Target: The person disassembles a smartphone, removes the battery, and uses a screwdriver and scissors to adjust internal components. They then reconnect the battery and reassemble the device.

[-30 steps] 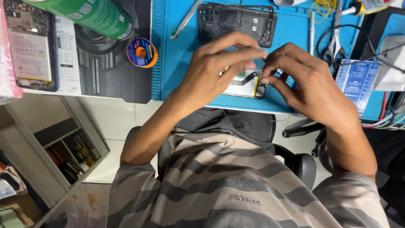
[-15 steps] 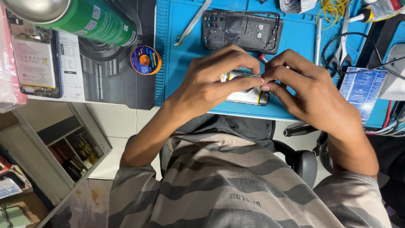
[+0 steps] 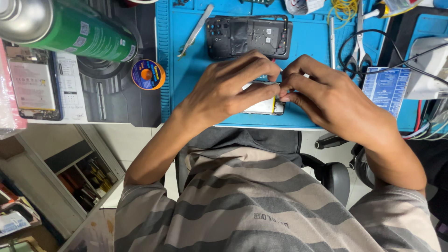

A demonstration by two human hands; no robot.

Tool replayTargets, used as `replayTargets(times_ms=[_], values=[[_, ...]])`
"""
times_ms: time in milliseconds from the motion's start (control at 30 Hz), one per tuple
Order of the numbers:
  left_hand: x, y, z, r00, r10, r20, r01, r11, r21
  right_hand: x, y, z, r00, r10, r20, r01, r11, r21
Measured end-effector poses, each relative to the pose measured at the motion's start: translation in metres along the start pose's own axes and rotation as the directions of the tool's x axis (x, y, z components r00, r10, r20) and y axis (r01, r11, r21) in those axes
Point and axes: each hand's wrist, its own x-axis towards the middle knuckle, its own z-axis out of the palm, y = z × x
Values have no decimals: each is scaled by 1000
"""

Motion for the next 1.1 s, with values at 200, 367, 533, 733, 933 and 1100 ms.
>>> replayTargets(times_ms=[200, 367, 533, 733, 933, 1100], values=[[6, 1, 8, 995, -4, 102, -8, 994, 111, -4, 0, -8, 1000, 11, 11, -11, 999, -38], [7, 9, 17, 985, 2, 172, -55, 952, 302, -4, 2, -10, 999, 39, 36, -33, 985, -169], [5, 16, 22, 974, 54, 221, -141, 906, 398, -6, 1, -7, 991, 94, 91, -54, 928, -370], [6, 24, 29, 955, -14, 295, -140, 858, 494, -15, -4, -1, 992, 109, 58, -59, 830, -555], [3, 10, 2, 967, -163, 194, 100, 950, 296, -21, 2, -18, 940, 324, -106, -341, 888, -308], [0, 3, -11, 960, -192, 206, 199, 980, -18, -11, 3, -20, 970, 115, -215, -101, 992, 75]])
